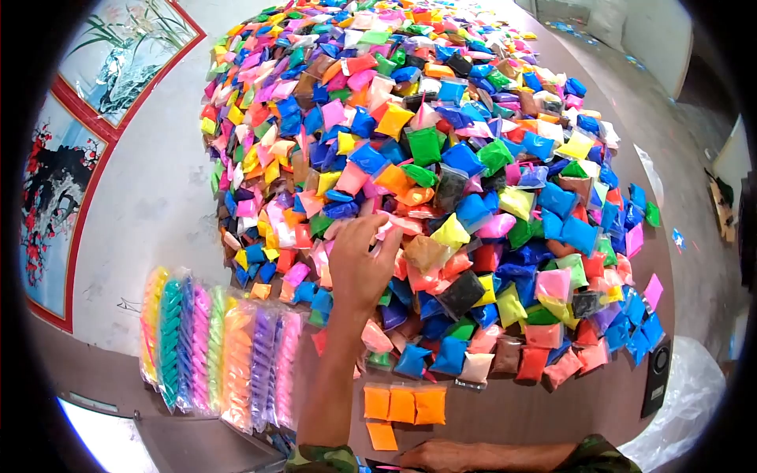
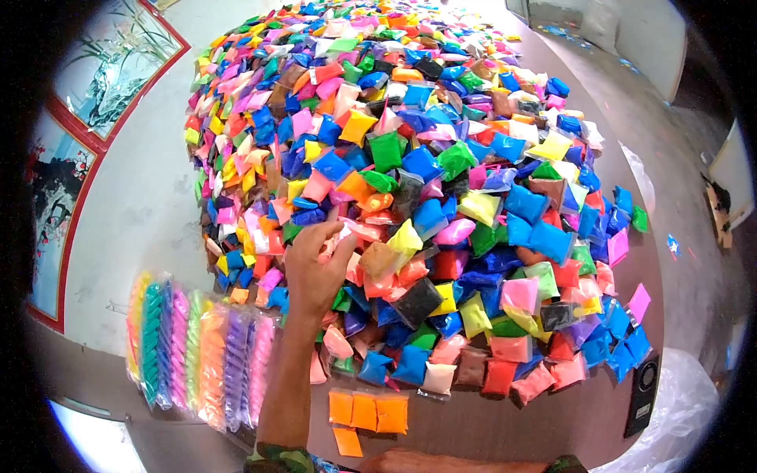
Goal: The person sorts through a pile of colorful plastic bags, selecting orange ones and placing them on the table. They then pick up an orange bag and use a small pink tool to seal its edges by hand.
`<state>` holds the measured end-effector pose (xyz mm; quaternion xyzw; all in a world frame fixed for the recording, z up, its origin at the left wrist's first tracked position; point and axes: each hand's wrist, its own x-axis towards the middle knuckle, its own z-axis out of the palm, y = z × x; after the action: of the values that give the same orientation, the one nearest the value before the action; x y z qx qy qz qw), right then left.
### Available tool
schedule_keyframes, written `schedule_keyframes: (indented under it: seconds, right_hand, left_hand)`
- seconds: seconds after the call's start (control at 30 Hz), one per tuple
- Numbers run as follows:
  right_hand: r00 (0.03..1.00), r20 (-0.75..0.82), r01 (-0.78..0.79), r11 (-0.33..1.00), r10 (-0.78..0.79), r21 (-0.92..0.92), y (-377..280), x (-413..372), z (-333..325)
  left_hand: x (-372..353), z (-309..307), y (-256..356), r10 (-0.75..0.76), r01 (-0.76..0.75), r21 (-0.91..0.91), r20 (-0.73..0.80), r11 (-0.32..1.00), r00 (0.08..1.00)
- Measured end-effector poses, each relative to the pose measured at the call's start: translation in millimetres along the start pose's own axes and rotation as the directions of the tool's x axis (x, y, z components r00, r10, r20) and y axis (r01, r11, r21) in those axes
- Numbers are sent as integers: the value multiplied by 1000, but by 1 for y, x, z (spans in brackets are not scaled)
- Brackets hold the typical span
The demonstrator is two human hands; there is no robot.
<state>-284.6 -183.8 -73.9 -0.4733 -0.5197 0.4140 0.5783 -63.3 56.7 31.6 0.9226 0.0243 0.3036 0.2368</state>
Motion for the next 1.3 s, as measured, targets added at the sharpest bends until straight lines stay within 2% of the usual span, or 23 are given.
schedule_keyframes:
  seconds: [0.03,0.17,0.2,0.3,0.43,0.47,0.57,0.6,0.73,0.77,0.83,0.87,0.9,0.93,0.97,1.07,1.3]
  right_hand:
    - [1000,2,2,1000,-2,9,-1,-1,-2]
    - [998,-33,45,999,-44,20,-4,0,-4]
    - [1000,-9,24,1000,-24,6,-4,0,-5]
    - [999,27,-17,1000,17,-21,-5,-1,-7]
    - [1000,-10,-15,1000,15,-10,-7,-1,-7]
    - [1000,-19,-13,1000,13,-4,-6,-1,-5]
    - [1000,25,-11,1000,11,-1,-10,-1,-10]
    - [1000,15,-8,1000,8,-7,-7,-1,-7]
    - [998,-39,46,999,-45,2,3,-1,1]
    - [997,-51,67,998,-66,19,4,-1,3]
    - [997,79,-7,1000,7,-5,17,1,7]
    - [999,33,40,998,-39,-41,17,-1,9]
    - [988,142,-69,997,64,27,6,2,-3]
    - [999,35,-6,1000,7,-26,18,-2,10]
    - [1000,11,6,999,-5,-35,17,-2,10]
    - [999,32,-32,998,34,-50,15,1,6]
    - [998,28,-51,998,52,-24,9,2,3]
  left_hand:
    - [6,6,-3,-9,9,-6,21,1000,1000]
    - [24,25,-11,168,-163,-54,101,985,981]
    - [26,26,-5,152,-148,-61,64,987,986]
    - [39,30,-12,-184,190,-203,49,961,982]
    - [40,39,-13,62,-58,-50,90,997,994]
    - [40,46,-17,138,-140,25,53,990,989]
    - [41,61,-19,54,-56,25,41,998,998]
    - [43,58,-19,-13,17,-49,86,999,996]
    - [38,32,-24,-127,120,-404,9,907,992]
    - [32,21,-33,-279,322,-496,161,806,947]
    - [25,-2,-29,-337,370,-408,154,834,929]
    - [22,-13,-31,-325,363,-365,162,858,932]
    - [15,-20,-32,-326,369,-319,180,873,928]
    - [5,-25,-26,-357,402,-331,190,854,915]
    - [2,-29,-23,-375,417,-346,186,840,908]
    - [-11,-32,-28,-340,408,-396,232,822,911]
    - [-20,-34,-21,-347,432,-350,281,831,895]
